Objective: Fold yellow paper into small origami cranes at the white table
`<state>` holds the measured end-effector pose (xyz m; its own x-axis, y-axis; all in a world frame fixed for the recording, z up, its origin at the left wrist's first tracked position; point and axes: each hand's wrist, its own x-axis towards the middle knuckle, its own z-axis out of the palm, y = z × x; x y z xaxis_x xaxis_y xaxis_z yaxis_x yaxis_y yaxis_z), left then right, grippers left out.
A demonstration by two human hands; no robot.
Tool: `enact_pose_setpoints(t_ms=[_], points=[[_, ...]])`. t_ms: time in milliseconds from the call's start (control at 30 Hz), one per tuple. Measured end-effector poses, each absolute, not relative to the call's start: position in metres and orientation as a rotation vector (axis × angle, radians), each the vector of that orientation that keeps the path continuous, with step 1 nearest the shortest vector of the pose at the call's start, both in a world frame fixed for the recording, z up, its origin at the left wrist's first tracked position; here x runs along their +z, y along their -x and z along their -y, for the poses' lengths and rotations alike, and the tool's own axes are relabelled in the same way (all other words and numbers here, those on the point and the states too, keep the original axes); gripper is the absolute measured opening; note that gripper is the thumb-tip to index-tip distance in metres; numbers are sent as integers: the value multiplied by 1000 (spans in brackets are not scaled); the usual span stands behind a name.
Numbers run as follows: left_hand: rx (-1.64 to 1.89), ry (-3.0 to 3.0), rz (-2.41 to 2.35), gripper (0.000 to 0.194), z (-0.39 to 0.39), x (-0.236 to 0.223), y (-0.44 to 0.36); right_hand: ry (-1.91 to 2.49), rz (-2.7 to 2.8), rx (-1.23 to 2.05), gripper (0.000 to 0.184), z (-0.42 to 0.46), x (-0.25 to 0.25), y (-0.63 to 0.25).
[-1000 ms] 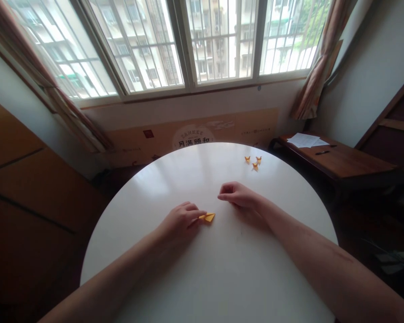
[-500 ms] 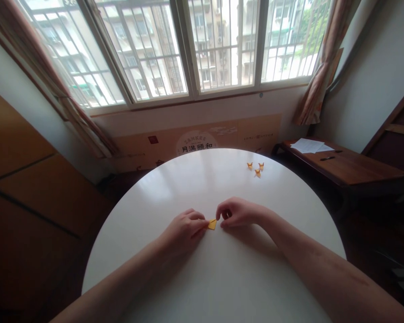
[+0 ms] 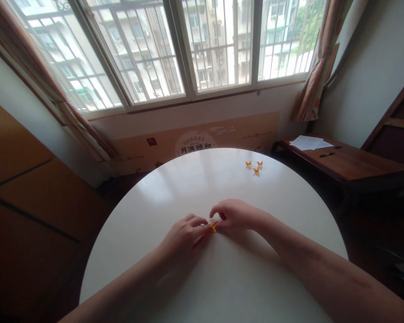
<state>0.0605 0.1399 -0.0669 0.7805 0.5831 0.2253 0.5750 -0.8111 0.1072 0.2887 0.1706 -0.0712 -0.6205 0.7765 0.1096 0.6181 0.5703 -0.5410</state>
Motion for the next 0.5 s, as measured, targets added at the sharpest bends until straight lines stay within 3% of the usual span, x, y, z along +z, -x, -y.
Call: enact_pose_setpoints(t_ms=[500], points=[[416,-2699,-1279,11,-149,-62,-55,1201,2373,694,12,-172,-77,-281]])
